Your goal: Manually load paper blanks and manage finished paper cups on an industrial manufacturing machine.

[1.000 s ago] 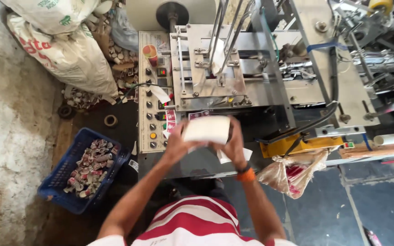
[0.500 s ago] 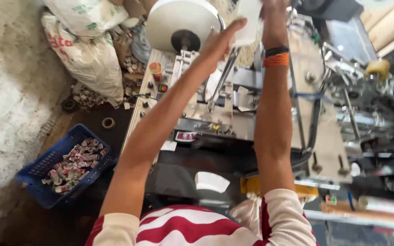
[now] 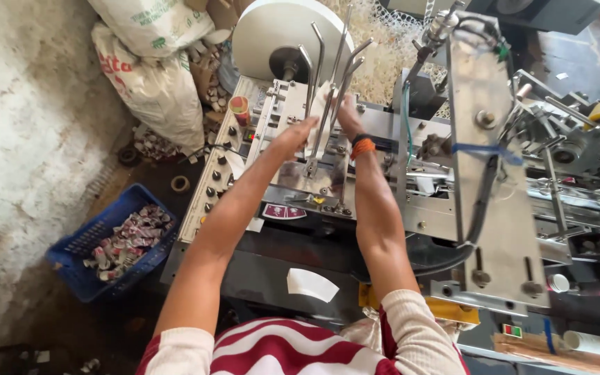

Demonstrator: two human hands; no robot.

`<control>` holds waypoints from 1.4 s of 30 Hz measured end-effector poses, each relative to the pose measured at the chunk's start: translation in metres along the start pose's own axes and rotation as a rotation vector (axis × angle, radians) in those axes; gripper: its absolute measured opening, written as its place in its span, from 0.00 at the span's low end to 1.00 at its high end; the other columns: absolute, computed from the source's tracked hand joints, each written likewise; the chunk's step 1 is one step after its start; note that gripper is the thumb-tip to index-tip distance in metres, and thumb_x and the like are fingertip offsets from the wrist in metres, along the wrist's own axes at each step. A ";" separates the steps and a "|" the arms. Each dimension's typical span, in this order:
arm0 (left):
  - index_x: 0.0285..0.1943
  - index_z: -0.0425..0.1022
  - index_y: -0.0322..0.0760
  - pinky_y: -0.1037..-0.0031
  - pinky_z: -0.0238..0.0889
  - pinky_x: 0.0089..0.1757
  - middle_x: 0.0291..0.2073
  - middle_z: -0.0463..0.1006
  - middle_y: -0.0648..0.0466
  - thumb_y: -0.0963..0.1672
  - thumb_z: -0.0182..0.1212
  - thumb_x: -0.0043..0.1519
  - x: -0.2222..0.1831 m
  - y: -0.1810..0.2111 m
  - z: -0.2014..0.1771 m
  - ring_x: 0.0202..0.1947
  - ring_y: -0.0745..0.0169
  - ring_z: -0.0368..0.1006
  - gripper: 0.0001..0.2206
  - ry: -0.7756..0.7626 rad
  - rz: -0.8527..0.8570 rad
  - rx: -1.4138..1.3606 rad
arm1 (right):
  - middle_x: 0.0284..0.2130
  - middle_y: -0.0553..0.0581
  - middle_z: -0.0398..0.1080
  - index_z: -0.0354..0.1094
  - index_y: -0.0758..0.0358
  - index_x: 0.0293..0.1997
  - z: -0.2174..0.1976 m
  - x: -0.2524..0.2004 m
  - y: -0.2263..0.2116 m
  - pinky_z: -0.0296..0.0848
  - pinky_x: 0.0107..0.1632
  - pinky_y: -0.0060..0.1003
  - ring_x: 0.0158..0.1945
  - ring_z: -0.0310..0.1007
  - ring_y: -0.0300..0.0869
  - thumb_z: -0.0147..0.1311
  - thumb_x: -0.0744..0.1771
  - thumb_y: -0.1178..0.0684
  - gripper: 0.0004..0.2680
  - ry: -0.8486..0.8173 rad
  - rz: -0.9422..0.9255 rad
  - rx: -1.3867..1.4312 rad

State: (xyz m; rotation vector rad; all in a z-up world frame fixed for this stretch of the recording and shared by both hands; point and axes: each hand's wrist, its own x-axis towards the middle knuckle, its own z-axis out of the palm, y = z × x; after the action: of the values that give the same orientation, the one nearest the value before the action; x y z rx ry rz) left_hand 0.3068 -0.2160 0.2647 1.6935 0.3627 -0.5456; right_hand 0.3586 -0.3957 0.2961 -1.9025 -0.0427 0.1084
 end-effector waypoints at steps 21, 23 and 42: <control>0.37 0.74 0.35 0.53 0.64 0.41 0.32 0.75 0.41 0.46 0.56 0.70 -0.189 -0.192 0.033 0.37 0.39 0.71 0.11 0.170 1.064 0.371 | 0.43 0.59 0.74 0.71 0.61 0.46 0.103 -0.389 0.092 0.74 0.44 0.39 0.43 0.76 0.51 0.56 0.66 0.57 0.06 0.267 -0.297 -0.248; 0.42 0.74 0.31 0.54 0.66 0.42 0.39 0.76 0.39 0.43 0.58 0.61 -0.192 -0.260 0.036 0.43 0.36 0.73 0.09 0.018 1.212 0.557 | 0.47 0.62 0.72 0.72 0.59 0.46 0.109 -0.417 0.135 0.68 0.50 0.52 0.51 0.70 0.58 0.63 0.60 0.54 0.12 0.187 -0.227 -0.546; 0.56 0.71 0.28 0.63 0.76 0.42 0.50 0.72 0.46 0.42 0.63 0.59 -0.207 -0.325 0.079 0.51 0.47 0.75 0.17 -0.178 0.887 1.288 | 0.53 0.55 0.71 0.68 0.56 0.60 0.127 -0.449 0.206 0.64 0.62 0.54 0.60 0.69 0.51 0.64 0.59 0.55 0.22 0.156 0.076 -0.926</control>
State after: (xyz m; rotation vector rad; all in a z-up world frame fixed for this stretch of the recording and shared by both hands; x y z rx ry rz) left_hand -0.0487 -0.2186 0.0965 2.6936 -1.0811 -0.2102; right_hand -0.1052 -0.3809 0.0849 -2.8329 0.1041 -0.0196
